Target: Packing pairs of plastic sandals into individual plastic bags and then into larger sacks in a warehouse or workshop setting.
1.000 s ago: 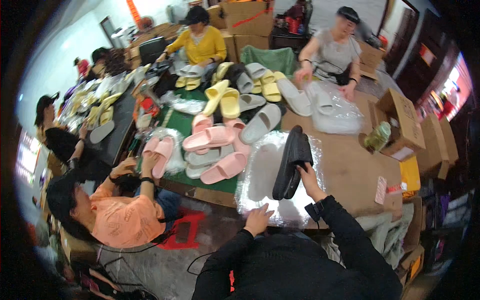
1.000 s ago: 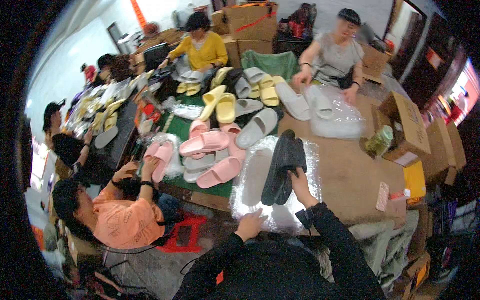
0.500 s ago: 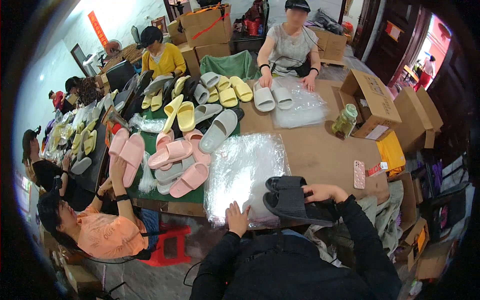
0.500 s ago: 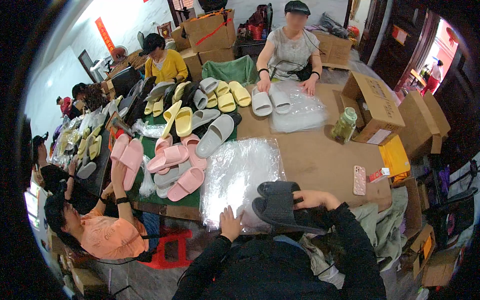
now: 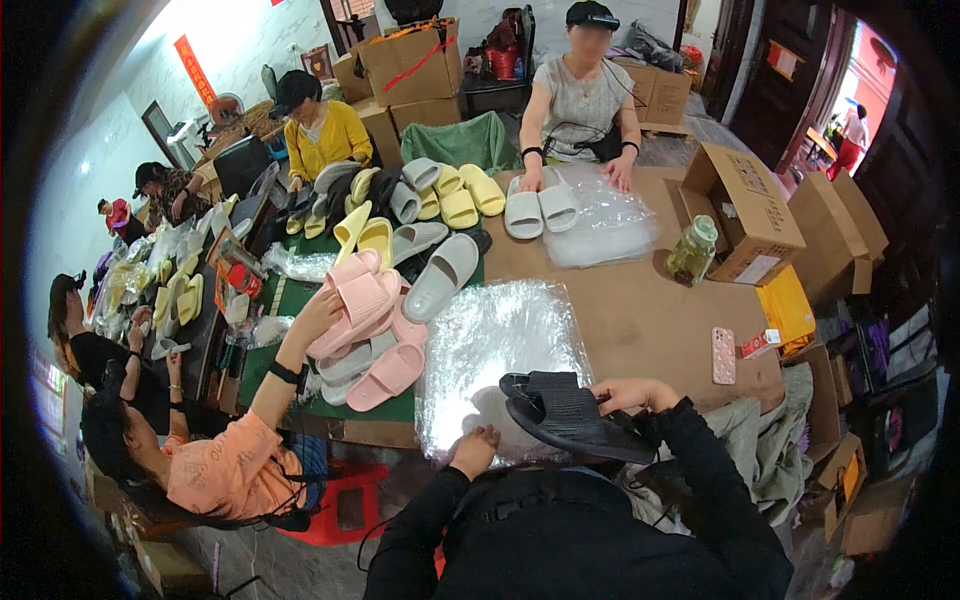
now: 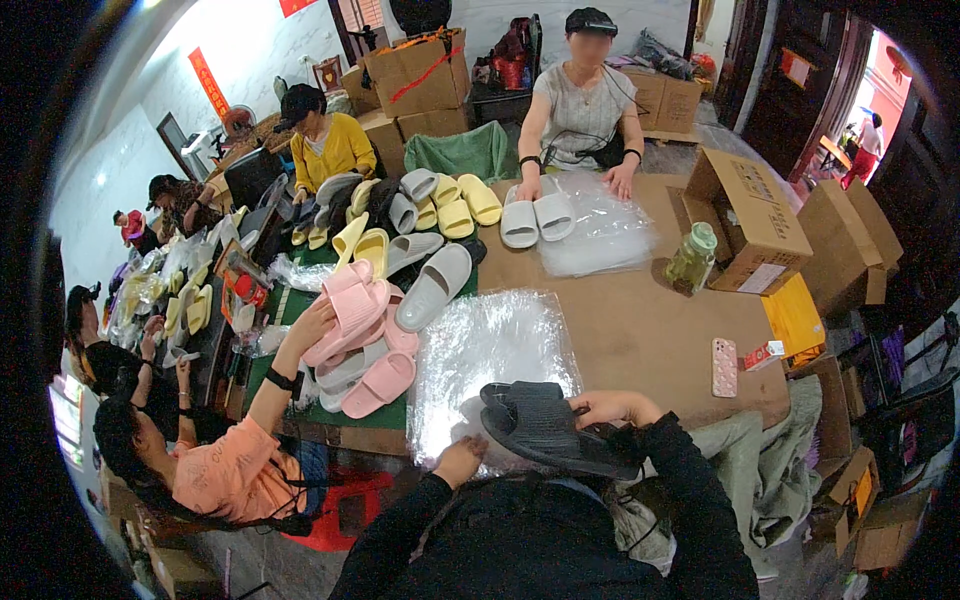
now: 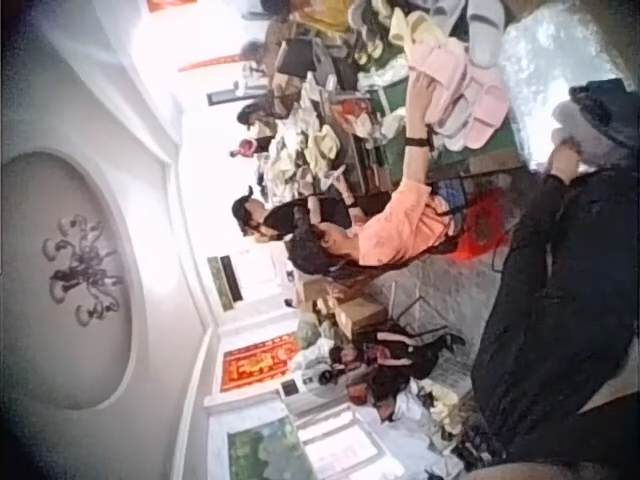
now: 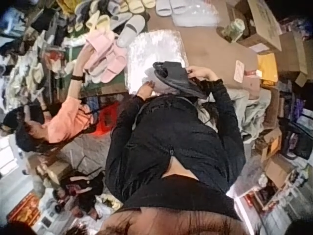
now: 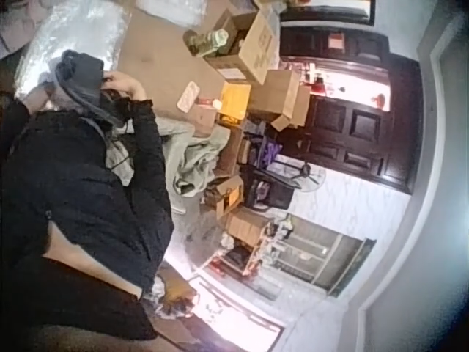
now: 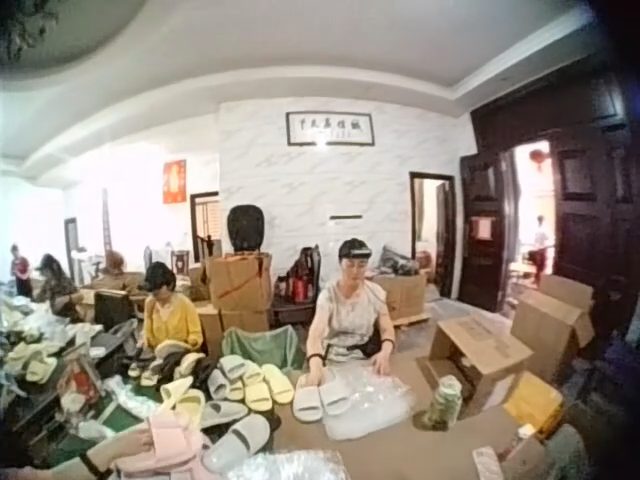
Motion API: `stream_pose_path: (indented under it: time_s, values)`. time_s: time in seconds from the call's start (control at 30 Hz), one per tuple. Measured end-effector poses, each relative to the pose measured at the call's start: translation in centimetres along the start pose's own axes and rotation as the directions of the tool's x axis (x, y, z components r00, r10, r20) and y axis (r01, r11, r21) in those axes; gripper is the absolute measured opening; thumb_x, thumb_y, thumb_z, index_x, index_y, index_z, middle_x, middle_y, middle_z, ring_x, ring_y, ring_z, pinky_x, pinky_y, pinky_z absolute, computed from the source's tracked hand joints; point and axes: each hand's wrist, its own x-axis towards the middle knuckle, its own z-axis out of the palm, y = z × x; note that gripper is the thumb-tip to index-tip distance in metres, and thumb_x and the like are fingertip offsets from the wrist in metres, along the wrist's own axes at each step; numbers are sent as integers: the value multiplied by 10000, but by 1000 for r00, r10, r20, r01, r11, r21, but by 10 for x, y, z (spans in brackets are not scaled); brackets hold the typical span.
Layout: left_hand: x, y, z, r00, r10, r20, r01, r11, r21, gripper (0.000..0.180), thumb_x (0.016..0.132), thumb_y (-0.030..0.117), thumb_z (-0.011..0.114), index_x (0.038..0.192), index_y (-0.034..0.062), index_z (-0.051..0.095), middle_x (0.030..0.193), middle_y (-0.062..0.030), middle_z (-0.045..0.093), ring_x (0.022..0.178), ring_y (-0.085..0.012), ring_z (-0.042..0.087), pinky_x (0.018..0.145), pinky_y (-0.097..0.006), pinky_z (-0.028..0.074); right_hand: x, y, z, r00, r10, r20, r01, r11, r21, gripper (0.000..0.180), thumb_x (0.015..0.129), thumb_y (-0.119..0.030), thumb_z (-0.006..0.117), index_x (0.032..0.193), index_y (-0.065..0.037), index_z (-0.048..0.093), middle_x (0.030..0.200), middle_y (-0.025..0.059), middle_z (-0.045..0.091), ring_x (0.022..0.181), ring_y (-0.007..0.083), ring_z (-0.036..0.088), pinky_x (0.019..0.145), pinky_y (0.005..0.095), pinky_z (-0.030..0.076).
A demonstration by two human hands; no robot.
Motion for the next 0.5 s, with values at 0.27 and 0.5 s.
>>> stream_pose_path:
  time_s: [0.27, 0.5]
  values:
    - [47, 21, -34, 977, -140, 163, 186, 932, -312, 147, 814, 156, 512, 782, 54, 614, 766, -135, 647, 751, -319, 639, 624, -426, 503, -21, -6, 2, 992, 64, 108, -63, 998, -12, 384, 791, -10, 544, 1174, 4, 558, 971, -1, 590, 847, 94, 511, 739, 251, 437]
    - [43, 24, 15, 989, -39, -145, -42, 858, -511, 112, 776, 103, 528, 825, 70, 623, 861, -175, 638, 824, -340, 618, 693, -434, 490, -18, -46, 15, 954, 220, 202, -223, 975, -8, 426, 779, 10, 543, 1204, 36, 517, 1155, 34, 561, 1034, 117, 481, 907, 258, 384]
